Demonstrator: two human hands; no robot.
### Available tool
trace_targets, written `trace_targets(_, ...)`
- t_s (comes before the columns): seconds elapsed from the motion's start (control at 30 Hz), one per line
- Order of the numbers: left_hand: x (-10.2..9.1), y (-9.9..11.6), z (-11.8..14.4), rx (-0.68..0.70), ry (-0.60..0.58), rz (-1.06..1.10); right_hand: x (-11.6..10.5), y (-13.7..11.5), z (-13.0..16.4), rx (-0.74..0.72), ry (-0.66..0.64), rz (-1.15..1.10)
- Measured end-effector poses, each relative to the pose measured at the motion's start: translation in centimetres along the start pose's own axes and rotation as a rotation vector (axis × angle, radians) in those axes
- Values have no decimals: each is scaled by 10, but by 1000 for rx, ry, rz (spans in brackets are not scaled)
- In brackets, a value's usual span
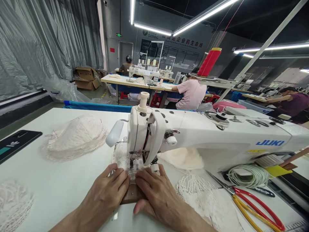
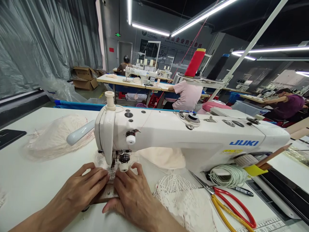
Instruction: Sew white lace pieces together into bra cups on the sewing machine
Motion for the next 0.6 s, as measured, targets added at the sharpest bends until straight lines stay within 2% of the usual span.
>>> trace_targets(0.3,-1,0,4,-29,25,-1,6,2,1,25,-45,57)
trace_targets(0.6,0,-17,0,-91,-21,-57,6,5,3,35,23,88)
Point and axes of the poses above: each hand's wrist, its own z-axis away from the middle knuckle, its own x-axis out of the palm, y = z × x, the point moved 10 cm from there along -z, towards the middle knuckle, and after that the axes turned 1 degree about y, right-handed, at the moved point
